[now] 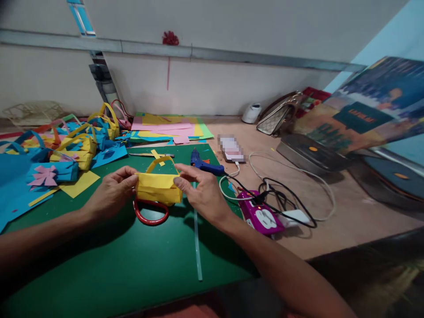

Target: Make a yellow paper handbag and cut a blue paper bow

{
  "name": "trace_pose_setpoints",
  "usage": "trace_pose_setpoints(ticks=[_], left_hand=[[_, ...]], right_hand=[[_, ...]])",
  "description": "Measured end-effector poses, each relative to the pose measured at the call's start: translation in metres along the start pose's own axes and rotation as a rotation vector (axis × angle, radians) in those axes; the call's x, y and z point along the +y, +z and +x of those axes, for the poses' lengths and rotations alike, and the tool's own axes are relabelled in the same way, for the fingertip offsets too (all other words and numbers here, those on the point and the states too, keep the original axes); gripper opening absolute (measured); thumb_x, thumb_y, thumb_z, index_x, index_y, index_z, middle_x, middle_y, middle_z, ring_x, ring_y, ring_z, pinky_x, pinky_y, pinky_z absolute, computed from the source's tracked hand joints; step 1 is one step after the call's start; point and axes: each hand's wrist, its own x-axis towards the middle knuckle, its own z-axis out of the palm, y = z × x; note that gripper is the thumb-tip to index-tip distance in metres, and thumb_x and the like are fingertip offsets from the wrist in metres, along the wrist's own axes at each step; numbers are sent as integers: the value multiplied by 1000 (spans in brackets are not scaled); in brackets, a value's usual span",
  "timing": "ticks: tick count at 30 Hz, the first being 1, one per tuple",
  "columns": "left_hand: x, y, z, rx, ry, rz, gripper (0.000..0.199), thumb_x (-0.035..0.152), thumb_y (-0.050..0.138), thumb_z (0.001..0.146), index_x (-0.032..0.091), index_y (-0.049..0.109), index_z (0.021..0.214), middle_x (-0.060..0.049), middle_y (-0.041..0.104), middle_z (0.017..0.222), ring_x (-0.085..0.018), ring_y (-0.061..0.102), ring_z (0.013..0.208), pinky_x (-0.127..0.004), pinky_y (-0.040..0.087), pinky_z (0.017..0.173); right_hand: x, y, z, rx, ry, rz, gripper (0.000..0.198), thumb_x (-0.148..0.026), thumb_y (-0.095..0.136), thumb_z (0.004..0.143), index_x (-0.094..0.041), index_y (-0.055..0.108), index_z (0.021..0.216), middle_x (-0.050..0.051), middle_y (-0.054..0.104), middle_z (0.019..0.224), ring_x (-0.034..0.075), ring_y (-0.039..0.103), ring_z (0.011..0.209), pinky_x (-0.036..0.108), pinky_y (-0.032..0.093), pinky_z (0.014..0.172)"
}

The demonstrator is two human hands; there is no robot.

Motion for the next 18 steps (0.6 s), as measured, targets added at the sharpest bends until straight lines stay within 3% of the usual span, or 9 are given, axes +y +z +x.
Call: trace_pose_setpoints(ticks=[3, 5, 8, 12, 18], left_hand=[[-1, 1, -2, -1, 36, 53, 20, 33, 64, 74, 17, 54, 77, 5, 52, 67, -6, 48, 55, -16, 40, 51], [0, 2, -4, -3, 57, 94, 18, 33, 63, 75, 17, 54, 77, 4, 55, 71, -7, 49, 58, -18, 42, 54], [3, 2, -6, 9, 111, 217, 15, 31, 60, 77, 16, 57, 77, 2, 57, 76, -9, 51, 65, -19, 43, 59], [6, 2, -7, 6, 180, 357, 15, 30, 58, 79, 16, 59, 78, 0, 59, 79, -10, 52, 67, -20, 42, 60], [7, 4, -4, -53, 284, 441, 16, 31, 61, 75, 15, 58, 73, -2, 60, 75, -13, 54, 67, -25, 45, 60]], right_hand=[[1, 7, -5, -22, 23, 30, 44, -34, 59, 82, -20, 58, 124, 7, 69, 111, 21, 66, 90, 34, 54, 75], [1, 11, -7, -24, 11, 11, 39, -32, 58, 82, -19, 62, 119, 6, 67, 114, 21, 66, 93, 33, 53, 78], [1, 13, -7, -33, -2, -35, 22, -26, 57, 82, -19, 71, 98, 4, 73, 96, 19, 67, 84, 29, 52, 73], [2, 12, -4, -17, -33, -100, 14, -21, 57, 80, -17, 69, 75, 0, 70, 72, 15, 64, 66, 24, 47, 60], [8, 13, -5, 47, -108, -144, 16, -19, 56, 80, -19, 67, 69, 0, 71, 70, 15, 62, 65, 27, 44, 63]])
